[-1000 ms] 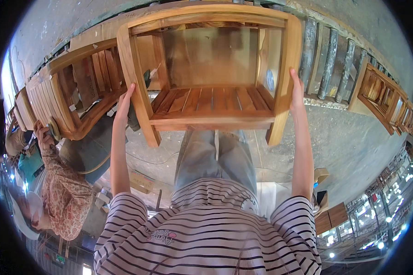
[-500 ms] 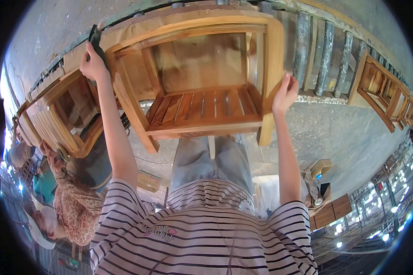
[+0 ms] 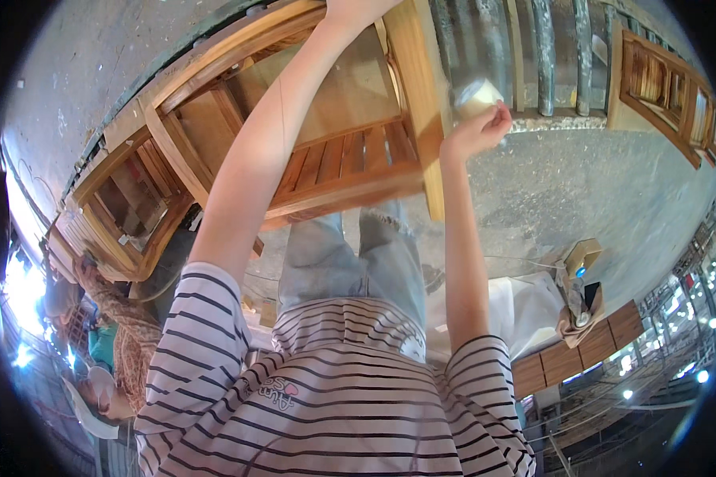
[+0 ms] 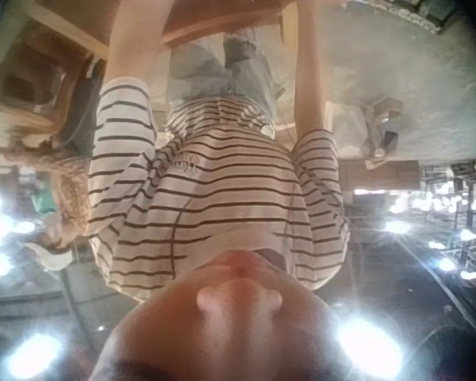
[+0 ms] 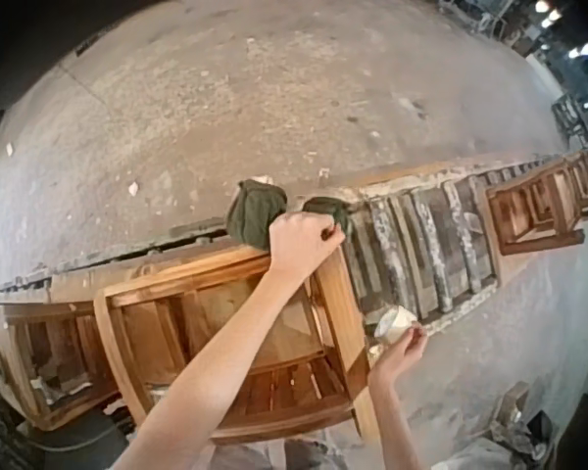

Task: Apply adhesive tape to the edges of wooden furniture pieces on an assembly line.

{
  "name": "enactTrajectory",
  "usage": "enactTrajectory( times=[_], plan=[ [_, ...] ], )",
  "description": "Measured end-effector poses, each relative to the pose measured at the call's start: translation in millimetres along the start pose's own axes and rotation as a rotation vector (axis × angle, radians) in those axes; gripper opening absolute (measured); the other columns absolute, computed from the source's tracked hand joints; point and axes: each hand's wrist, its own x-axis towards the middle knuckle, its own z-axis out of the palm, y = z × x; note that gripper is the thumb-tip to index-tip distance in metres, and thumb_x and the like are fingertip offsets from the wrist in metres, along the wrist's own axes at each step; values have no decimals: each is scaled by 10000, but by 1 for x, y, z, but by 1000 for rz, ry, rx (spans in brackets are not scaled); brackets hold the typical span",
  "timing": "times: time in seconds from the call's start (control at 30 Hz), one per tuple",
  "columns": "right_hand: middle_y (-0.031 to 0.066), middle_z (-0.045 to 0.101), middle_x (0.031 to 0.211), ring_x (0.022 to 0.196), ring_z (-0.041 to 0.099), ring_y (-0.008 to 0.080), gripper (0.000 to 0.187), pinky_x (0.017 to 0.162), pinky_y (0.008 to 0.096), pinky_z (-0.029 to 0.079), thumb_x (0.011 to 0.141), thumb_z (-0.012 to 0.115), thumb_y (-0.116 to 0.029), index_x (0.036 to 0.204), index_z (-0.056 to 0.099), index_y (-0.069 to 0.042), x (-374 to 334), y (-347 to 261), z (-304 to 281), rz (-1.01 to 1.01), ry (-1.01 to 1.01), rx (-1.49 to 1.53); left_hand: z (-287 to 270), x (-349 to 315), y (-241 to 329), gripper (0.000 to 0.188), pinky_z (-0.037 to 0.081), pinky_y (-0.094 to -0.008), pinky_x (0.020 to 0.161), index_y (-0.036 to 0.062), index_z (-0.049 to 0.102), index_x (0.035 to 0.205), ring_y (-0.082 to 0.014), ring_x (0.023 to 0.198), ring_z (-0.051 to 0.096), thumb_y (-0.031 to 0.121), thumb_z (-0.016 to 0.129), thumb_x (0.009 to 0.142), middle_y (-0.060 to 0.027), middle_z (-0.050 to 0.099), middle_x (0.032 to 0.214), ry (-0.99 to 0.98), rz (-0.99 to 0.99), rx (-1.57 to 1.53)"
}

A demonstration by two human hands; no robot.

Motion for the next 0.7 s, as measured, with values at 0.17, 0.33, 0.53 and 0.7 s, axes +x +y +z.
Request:
enactTrajectory(
  times=[0.17,0.33,0.53,0.7],
  plan=[
    [162,548,1170,1055,558,246,211,892,369,468,979,459,-79,1145,509,42,19,17,-48,144,201,3,30,-72,57,206,499,-393,627,218,742,710,-259,663,670,410,681,749,-80,687,673,-372,-37,103],
    [163,584,1094,989,569,247,172,857,375,478,972,484,-75,1073,559,43,37,31,-116,24,251,-160,56,-207,148,131,505,-361,646,165,720,665,-231,711,674,274,656,699,-69,681,688,-684,127,70],
    [140,623,1034,908,600,229,158,814,348,490,982,501,-70,1086,578,21,-5,31,-151,-211,-103,-348,37,-325,188,114,524,-339,633,152,681,614,-196,710,664,243,673,682,-25,656,657,-498,349,-48],
    [139,628,1028,908,602,213,162,813,330,484,993,498,-74,1103,581,10,-37,16,-143,-271,-268,-325,-39,-381,122,207,519,-309,566,185,571,736,-148,742,632,357,666,802,30,570,707,-315,-16,60]
  ],
)
